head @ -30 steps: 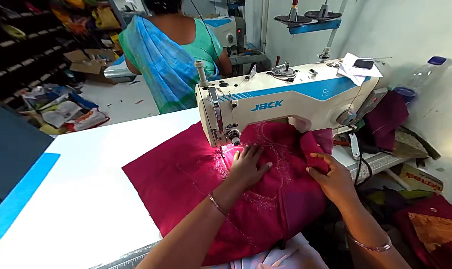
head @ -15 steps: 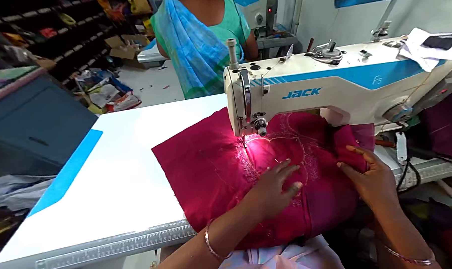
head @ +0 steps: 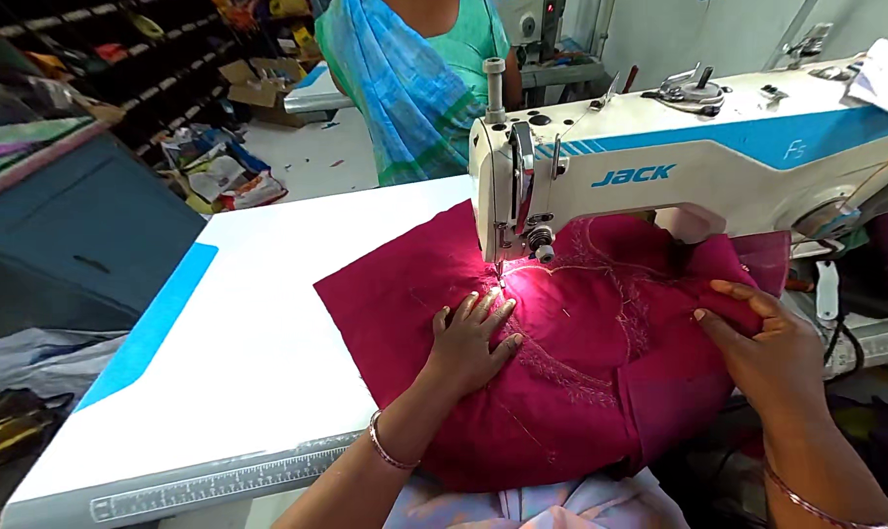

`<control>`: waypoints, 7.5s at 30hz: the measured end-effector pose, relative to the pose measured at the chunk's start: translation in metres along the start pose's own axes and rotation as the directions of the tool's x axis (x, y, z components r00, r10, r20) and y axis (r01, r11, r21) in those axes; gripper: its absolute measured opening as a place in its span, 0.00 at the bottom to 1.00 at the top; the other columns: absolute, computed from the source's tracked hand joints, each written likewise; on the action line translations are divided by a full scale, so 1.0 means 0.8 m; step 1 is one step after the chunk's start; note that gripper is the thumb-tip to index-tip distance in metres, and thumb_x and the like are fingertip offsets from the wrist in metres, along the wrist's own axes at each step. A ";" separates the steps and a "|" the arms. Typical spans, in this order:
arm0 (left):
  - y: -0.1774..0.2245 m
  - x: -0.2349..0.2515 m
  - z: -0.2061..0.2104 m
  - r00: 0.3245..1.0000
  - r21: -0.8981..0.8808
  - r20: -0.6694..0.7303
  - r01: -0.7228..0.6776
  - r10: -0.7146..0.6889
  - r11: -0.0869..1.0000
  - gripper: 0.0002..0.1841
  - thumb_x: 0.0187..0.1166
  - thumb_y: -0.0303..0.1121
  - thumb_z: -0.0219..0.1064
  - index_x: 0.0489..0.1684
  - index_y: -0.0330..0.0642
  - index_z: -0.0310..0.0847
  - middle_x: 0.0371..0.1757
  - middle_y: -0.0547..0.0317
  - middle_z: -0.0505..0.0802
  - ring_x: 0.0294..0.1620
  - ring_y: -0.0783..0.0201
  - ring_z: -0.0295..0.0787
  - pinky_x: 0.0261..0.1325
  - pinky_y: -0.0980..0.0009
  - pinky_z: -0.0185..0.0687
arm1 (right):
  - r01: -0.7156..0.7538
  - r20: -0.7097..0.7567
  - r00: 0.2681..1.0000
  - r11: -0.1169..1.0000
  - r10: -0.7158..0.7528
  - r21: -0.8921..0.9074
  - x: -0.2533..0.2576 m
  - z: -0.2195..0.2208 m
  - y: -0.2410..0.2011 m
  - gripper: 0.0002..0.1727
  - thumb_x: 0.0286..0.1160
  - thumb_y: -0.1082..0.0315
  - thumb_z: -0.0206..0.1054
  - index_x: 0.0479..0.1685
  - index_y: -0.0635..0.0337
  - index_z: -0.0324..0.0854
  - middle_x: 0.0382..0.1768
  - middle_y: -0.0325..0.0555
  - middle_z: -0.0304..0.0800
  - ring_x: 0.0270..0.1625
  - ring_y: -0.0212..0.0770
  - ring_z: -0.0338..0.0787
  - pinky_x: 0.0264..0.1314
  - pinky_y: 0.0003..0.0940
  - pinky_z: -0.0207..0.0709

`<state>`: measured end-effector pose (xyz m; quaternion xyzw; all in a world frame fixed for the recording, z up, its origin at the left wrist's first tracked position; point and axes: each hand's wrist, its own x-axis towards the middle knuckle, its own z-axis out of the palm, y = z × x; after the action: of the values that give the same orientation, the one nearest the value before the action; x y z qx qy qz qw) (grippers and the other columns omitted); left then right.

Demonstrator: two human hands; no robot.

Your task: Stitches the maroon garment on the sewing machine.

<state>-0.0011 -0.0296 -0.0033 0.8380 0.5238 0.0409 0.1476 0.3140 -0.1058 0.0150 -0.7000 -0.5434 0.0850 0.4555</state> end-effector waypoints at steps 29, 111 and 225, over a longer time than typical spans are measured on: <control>0.016 0.001 0.000 0.999 -0.026 0.014 0.048 -0.047 0.999 0.31 0.91 0.59 0.47 0.93 0.66 0.60 0.96 0.65 0.58 0.97 0.52 0.45 0.89 0.38 0.39 | -0.072 -0.049 0.996 0.997 0.070 -0.039 0.017 0.004 -0.009 0.23 0.77 0.72 0.71 0.72 0.65 0.81 0.72 0.63 0.83 0.76 0.60 0.80 0.75 0.63 0.68; 0.006 -0.005 0.005 1.000 -0.011 0.001 0.000 0.000 1.000 0.31 0.90 0.61 0.46 0.92 0.68 0.61 0.95 0.70 0.60 0.97 0.55 0.44 0.87 0.27 0.18 | -0.007 -0.041 0.999 1.000 0.008 0.028 0.000 0.014 -0.013 0.25 0.74 0.74 0.72 0.73 0.65 0.80 0.70 0.61 0.84 0.73 0.52 0.83 0.73 0.54 0.74; 0.171 -0.073 0.051 0.705 -0.344 0.356 -0.512 0.614 0.787 0.35 0.88 0.59 0.53 0.88 0.46 0.67 0.92 0.50 0.66 0.96 0.48 0.49 0.92 0.35 0.28 | -0.236 0.247 0.930 0.957 0.272 -0.165 -0.039 -0.004 -0.033 0.52 0.62 0.82 0.74 0.92 0.48 0.54 0.82 0.64 0.66 0.76 0.66 0.78 0.67 0.64 0.78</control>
<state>0.1002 -0.1456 0.0022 0.9221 0.1843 -0.0529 0.3361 0.2852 -0.1340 0.0241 -0.7754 -0.5088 0.2005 0.3156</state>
